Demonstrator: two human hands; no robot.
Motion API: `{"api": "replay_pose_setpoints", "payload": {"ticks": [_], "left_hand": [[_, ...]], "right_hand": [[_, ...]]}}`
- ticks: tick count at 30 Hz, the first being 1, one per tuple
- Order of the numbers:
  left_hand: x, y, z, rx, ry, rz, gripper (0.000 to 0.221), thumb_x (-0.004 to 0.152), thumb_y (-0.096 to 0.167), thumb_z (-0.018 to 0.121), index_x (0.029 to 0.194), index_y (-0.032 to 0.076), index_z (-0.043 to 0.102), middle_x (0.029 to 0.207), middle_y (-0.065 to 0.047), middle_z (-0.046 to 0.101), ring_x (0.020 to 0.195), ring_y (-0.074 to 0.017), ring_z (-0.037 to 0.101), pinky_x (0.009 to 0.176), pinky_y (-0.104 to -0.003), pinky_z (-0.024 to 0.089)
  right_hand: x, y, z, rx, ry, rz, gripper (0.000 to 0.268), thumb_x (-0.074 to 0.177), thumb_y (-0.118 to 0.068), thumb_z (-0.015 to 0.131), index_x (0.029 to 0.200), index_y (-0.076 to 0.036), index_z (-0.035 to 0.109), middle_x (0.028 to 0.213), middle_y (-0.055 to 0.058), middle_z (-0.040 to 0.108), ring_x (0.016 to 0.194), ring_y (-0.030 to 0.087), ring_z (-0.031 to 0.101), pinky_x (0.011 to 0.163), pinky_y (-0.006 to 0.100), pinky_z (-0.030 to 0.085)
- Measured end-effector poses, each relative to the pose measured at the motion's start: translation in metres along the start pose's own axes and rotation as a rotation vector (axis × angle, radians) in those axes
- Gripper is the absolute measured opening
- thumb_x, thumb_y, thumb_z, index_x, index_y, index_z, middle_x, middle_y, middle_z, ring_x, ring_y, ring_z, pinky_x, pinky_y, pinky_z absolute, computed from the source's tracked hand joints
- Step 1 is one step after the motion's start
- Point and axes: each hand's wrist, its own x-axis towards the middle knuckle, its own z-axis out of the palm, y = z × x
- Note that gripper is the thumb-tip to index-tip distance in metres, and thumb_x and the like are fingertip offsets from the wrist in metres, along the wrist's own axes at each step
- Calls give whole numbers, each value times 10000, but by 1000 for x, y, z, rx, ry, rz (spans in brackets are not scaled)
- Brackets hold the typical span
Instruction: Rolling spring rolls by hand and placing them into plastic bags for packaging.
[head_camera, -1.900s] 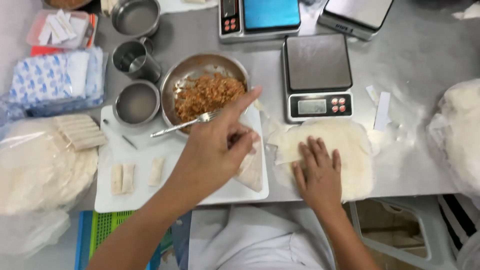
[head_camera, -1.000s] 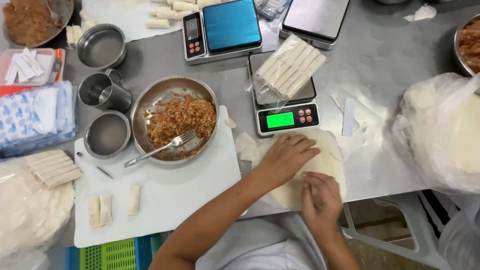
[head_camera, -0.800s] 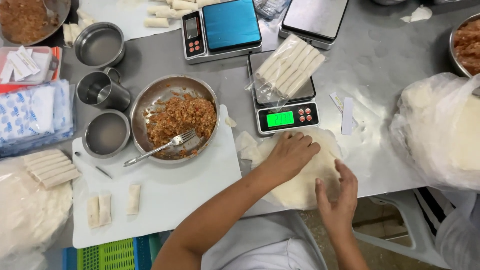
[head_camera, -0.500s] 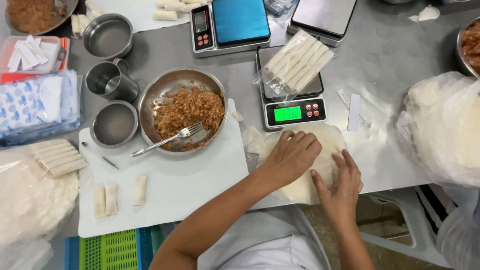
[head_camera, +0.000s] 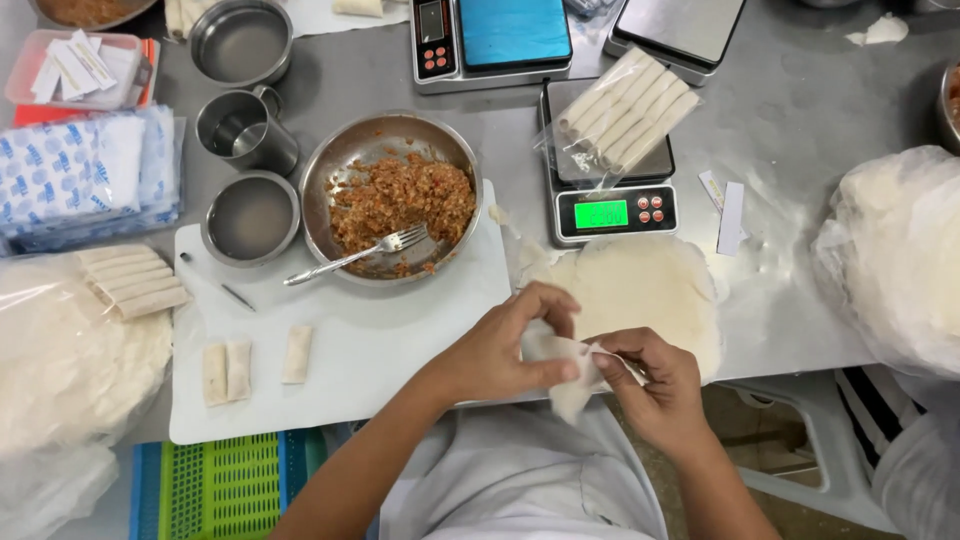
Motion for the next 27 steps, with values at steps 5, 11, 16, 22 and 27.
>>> {"api": "replay_pose_setpoints", "payload": {"ticks": [5, 11, 16, 22, 27], "left_hand": [[-2, -1, -8, 145, 92, -51, 220, 887, 272, 745, 1027, 109, 702, 880, -59, 731, 809, -209, 682, 820, -361, 509], [35, -52, -20, 25, 364, -120, 142, 993, 204, 677, 1093, 120, 732, 852, -74, 766, 766, -161, 730, 737, -295, 599], [81, -81, -19, -378, 475, -181, 215, 1039, 189, 587, 1179, 63, 693, 912, -61, 757, 791, -98, 735, 724, -184, 611], [136, -89, 3, -723, 582, -252, 389, 1051, 274, 606, 1355, 32, 594, 1131, -90, 709, 971, -153, 723, 840, -283, 623], [186, -86, 10, -811, 783, -202, 251, 1036, 334, 609, 1096, 96, 557, 929, 45, 548, 865, -74, 606, 824, -230, 575]], "right_hand": [[-2, 19, -14, -79, 270, 148, 117, 999, -115, 673, 1044, -23, 730, 855, 77, 718, 768, 128, 594, 751, 302, 514], [10, 47, -56, -466, 488, 87, 246, 1069, 0, 658, 1274, 132, 630, 1084, 300, 651, 1057, 397, 567, 967, 515, 465], [12, 28, -41, -764, 401, -25, 391, 982, 112, 662, 1343, 220, 556, 1238, 415, 591, 1197, 589, 565, 1034, 645, 449], [14, 53, -5, -945, 14, 85, 575, 1032, -392, 535, 1521, -90, 508, 1568, 160, 483, 1523, 370, 330, 1221, 628, 135], [16, 53, 1, -1100, -187, 208, 824, 994, -701, 370, 1623, -170, 332, 1693, 152, 276, 1564, 371, 194, 1219, 636, 38]]}}
